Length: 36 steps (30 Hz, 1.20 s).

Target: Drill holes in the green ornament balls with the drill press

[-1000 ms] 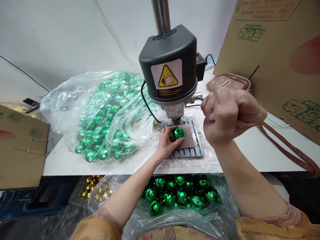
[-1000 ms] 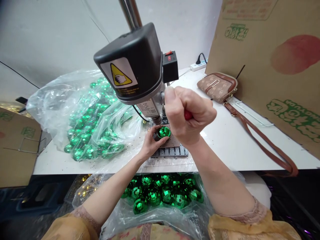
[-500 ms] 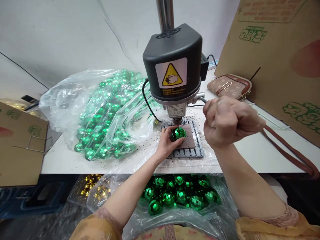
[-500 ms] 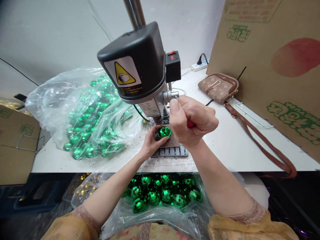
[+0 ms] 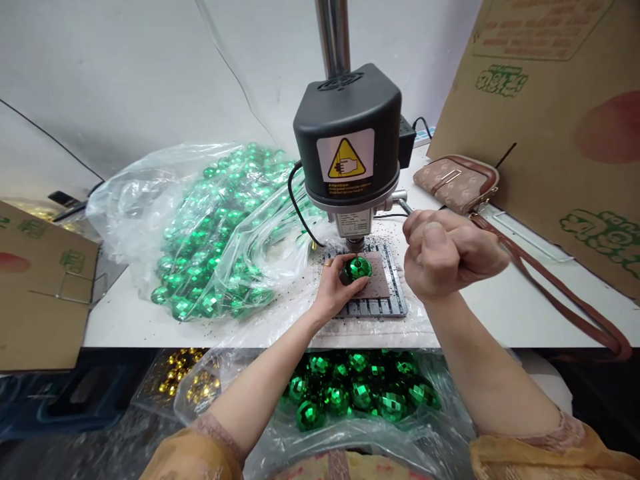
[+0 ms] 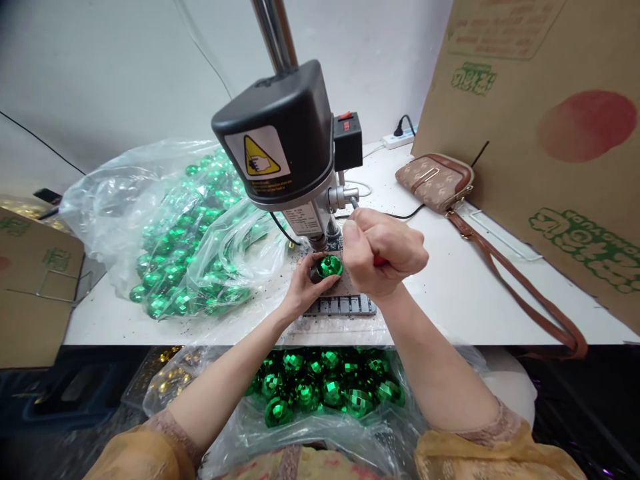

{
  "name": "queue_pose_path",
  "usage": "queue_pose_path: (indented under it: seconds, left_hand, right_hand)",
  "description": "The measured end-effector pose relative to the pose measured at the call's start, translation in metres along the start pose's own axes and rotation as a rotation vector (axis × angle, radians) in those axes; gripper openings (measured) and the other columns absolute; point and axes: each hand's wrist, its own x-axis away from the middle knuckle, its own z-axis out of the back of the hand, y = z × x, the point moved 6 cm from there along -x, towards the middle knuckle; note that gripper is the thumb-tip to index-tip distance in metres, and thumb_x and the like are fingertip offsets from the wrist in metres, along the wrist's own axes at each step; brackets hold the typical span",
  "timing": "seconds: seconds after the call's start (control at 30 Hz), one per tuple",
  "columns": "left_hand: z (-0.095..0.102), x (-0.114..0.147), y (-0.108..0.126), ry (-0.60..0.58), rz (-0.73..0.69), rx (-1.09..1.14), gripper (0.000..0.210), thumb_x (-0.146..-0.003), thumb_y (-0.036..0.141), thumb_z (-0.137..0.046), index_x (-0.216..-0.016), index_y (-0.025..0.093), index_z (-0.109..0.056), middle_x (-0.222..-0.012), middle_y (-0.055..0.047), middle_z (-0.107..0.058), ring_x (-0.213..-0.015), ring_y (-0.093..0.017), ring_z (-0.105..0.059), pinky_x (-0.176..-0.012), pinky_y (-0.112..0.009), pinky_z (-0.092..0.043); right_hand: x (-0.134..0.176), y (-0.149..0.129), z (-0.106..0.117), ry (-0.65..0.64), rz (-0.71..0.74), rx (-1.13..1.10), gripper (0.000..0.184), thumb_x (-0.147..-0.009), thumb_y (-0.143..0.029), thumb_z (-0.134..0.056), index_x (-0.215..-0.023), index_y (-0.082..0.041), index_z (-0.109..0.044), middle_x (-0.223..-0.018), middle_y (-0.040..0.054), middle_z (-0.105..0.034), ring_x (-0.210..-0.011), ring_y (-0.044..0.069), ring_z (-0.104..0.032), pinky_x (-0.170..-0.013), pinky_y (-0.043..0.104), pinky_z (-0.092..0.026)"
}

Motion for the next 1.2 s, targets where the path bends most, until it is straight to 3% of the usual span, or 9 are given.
queue_pose_path:
  seconds: [0.2,0.37,0.47,0.53,0.67,0.8,0.93,1.07,1.2]
  left_hand:
    - [0.0,-0.001,-0.001,0.016,0.02,0.053,0.048,-0.075,0.035,-0.084,-0.117,0.022,-0.065,-0.111,-0.009,-0.066,-0.107,-0.027,-0.062,-0.095,-0.04,-0.048]
    - [0.001,0.0,0.004,0.082,0.072,0.072,0.042,-0.074,0.032,-0.083,-0.11,0.021,-0.063,-0.107,-0.008,-0.068,-0.101,-0.024,-0.064,-0.089,-0.037,-0.05]
    - [0.016,0.018,0.018,0.192,0.079,0.04,0.039,-0.076,0.033,-0.081,-0.106,0.021,-0.06,-0.1,-0.005,-0.067,-0.086,-0.018,-0.063,-0.08,-0.032,-0.05]
    - [0.028,0.04,0.031,0.17,0.034,0.007,0.039,-0.076,0.034,-0.08,-0.106,0.021,-0.059,-0.097,-0.003,-0.067,-0.081,-0.015,-0.062,-0.074,-0.029,-0.05]
    - [0.026,0.105,0.048,-0.235,-0.137,-0.003,0.043,-0.08,0.043,-0.078,-0.112,0.021,-0.058,-0.098,-0.005,-0.067,-0.085,-0.017,-0.064,-0.073,-0.028,-0.051]
    - [0.0,0.173,0.035,-0.742,-0.205,-0.157,0.047,-0.09,0.05,-0.065,-0.125,0.02,-0.057,-0.111,-0.013,-0.066,-0.097,-0.025,-0.066,-0.081,-0.034,-0.054]
    - [-0.012,0.198,0.028,-0.939,-0.258,-0.297,0.056,-0.094,0.052,-0.059,-0.14,0.022,-0.05,-0.122,-0.016,-0.064,-0.099,-0.029,-0.068,-0.084,-0.039,-0.055]
    - [0.012,0.166,0.047,-0.718,-0.355,-0.135,0.042,-0.092,0.044,-0.063,-0.128,0.024,-0.06,-0.116,-0.013,-0.07,-0.096,-0.025,-0.071,-0.08,-0.034,-0.056]
    - [0.078,0.083,0.04,-0.109,-0.294,-0.104,0.019,-0.092,0.015,-0.051,-0.1,0.022,-0.067,-0.092,-0.007,-0.074,-0.089,-0.02,-0.071,-0.082,-0.034,-0.056]
  right_hand:
    - [0.002,-0.005,-0.001,0.029,-0.067,0.051,0.048,-0.086,-0.012,-0.055,-0.056,-0.016,-0.018,-0.048,-0.0064,-0.026,-0.041,0.002,-0.026,-0.044,0.024,-0.028]
    - [-0.037,0.006,-0.016,0.078,-0.324,0.126,0.045,-0.09,-0.018,-0.058,-0.054,-0.019,-0.03,-0.049,-0.0069,-0.028,-0.042,0.003,-0.033,-0.044,0.024,-0.027]
    - [-0.058,0.016,-0.025,0.029,-0.409,0.126,0.044,-0.089,-0.019,-0.06,-0.056,-0.022,-0.031,-0.049,-0.0076,-0.03,-0.04,0.004,-0.033,-0.043,0.025,-0.028]
    - [-0.063,0.018,-0.026,0.026,-0.408,0.139,0.043,-0.09,-0.017,-0.058,-0.058,-0.023,-0.03,-0.05,-0.0077,-0.03,-0.04,0.004,-0.033,-0.044,0.026,-0.029]
    - [-0.061,0.018,-0.026,0.037,-0.376,0.14,0.04,-0.092,-0.019,-0.055,-0.062,-0.024,-0.028,-0.052,-0.0077,-0.028,-0.04,0.003,-0.034,-0.046,0.023,-0.03]
    - [-0.059,0.015,-0.026,0.045,-0.326,0.142,0.038,-0.092,-0.02,-0.053,-0.064,-0.024,-0.029,-0.053,-0.0079,-0.028,-0.039,0.003,-0.032,-0.045,0.023,-0.029]
    - [-0.057,0.015,-0.024,0.075,-0.303,0.105,0.038,-0.091,-0.018,-0.055,-0.062,-0.024,-0.031,-0.05,-0.0084,-0.03,-0.038,0.004,-0.031,-0.044,0.026,-0.028]
    - [-0.056,0.015,-0.023,0.085,-0.325,0.096,0.039,-0.089,-0.021,-0.058,-0.06,-0.022,-0.034,-0.048,-0.0072,-0.033,-0.041,0.005,-0.034,-0.045,0.026,-0.026]
    - [-0.056,0.016,-0.022,0.097,-0.319,0.069,0.04,-0.087,-0.02,-0.061,-0.056,-0.021,-0.037,-0.045,-0.0066,-0.035,-0.042,0.005,-0.033,-0.046,0.027,-0.025]
